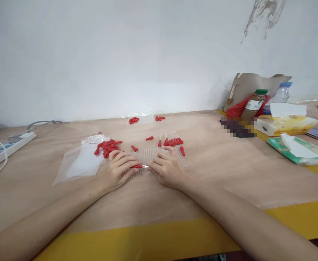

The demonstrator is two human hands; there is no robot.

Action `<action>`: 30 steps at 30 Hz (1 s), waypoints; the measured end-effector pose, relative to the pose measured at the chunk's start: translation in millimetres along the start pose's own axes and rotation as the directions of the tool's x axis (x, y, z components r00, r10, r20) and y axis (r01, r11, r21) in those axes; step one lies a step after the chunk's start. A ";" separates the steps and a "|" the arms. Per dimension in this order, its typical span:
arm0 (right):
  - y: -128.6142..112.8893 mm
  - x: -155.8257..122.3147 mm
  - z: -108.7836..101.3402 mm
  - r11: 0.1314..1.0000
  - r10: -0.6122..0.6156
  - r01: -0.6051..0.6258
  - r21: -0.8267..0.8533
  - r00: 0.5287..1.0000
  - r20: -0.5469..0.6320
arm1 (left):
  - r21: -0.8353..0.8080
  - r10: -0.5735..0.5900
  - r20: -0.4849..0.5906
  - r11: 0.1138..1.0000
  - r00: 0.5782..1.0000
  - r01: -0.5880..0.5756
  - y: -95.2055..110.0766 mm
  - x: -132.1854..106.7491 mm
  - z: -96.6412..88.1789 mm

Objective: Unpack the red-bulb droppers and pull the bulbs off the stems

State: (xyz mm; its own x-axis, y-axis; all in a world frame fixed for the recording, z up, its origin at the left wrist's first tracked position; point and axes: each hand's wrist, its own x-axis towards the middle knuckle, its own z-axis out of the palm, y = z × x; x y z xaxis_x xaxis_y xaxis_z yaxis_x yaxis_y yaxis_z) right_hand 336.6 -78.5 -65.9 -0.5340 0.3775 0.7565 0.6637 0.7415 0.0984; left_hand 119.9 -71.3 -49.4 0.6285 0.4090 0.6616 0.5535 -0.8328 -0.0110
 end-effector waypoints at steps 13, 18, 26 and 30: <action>13.9 -7.2 -11.8 0.997 0.065 -0.063 0.043 0.997 -0.038 | 0.013 -0.017 0.015 1.000 1.000 0.017 -14.5 -15.4 -8.3; 38.2 -5.5 -20.6 0.934 0.351 -0.352 0.056 0.936 0.029 | -0.075 -0.169 -0.136 0.984 0.976 0.160 -27.1 -17.4 -15.7; 54.3 -7.1 -35.7 0.773 0.633 -0.621 -0.130 0.742 0.221 | -0.329 -0.829 -0.188 0.559 0.527 0.761 -99.8 -15.0 -40.0; 44.2 -7.3 -31.3 0.780 0.614 -0.535 -0.324 0.753 0.237 | -0.336 -0.891 -0.165 0.455 0.423 0.825 -134.0 -30.8 -35.3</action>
State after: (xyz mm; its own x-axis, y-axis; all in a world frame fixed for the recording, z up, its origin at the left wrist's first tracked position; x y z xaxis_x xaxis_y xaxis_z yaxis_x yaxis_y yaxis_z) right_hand 386.2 -65.9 -46.9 -0.1184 0.8712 0.4765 0.9733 0.1968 -0.1180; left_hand 7.1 14.5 -41.8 -0.3172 0.8532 0.4140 0.5868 -0.1664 0.7925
